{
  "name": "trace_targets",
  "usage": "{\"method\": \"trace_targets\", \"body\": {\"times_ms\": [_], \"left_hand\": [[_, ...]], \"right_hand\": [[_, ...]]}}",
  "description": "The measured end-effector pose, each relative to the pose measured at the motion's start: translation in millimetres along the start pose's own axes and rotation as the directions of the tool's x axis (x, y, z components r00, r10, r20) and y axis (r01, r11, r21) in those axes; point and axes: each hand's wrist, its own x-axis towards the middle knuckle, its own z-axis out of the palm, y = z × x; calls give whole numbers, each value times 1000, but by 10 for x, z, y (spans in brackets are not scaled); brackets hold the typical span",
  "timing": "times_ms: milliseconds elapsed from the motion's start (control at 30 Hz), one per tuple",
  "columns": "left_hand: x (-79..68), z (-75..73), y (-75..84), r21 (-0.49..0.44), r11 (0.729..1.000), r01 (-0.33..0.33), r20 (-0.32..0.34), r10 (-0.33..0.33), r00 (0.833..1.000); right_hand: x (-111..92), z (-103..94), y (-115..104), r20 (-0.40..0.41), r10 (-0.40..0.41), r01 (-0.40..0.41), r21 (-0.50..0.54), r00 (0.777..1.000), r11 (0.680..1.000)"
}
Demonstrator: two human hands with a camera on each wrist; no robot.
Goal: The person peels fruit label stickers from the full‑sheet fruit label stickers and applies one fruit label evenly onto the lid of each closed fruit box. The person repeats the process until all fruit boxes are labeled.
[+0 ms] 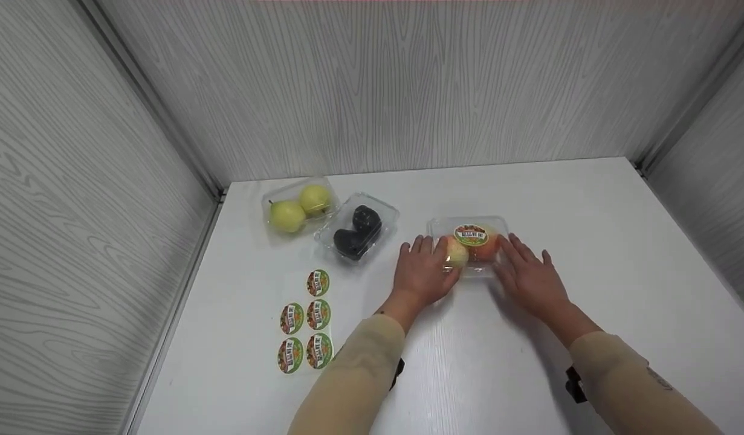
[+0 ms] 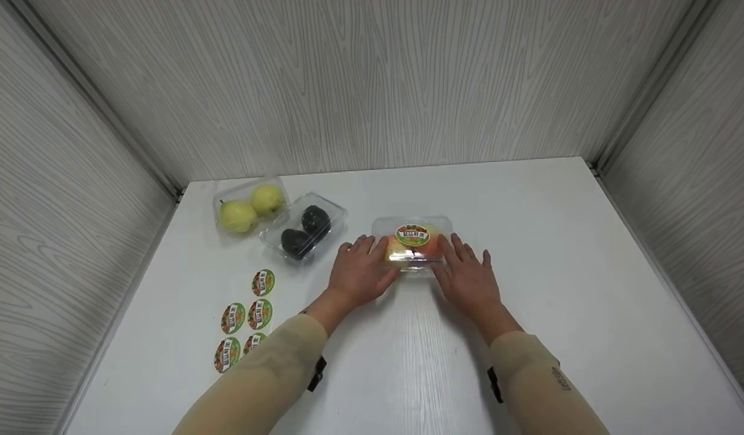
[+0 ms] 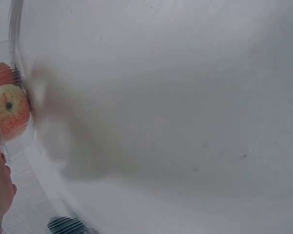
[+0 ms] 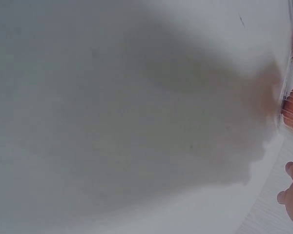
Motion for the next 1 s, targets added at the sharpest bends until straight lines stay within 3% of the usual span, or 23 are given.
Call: {"method": "trace_targets", "body": {"times_ms": [500, 1000], "left_hand": [[299, 73, 223, -23, 999, 30, 41, -29, 999], [713, 126, 572, -39, 999, 32, 83, -28, 996]], "right_hand": [[89, -110, 335, -7, -18, 18, 3, 1000, 1000], [180, -317, 800, 32, -8, 8, -19, 999, 1000]]}}
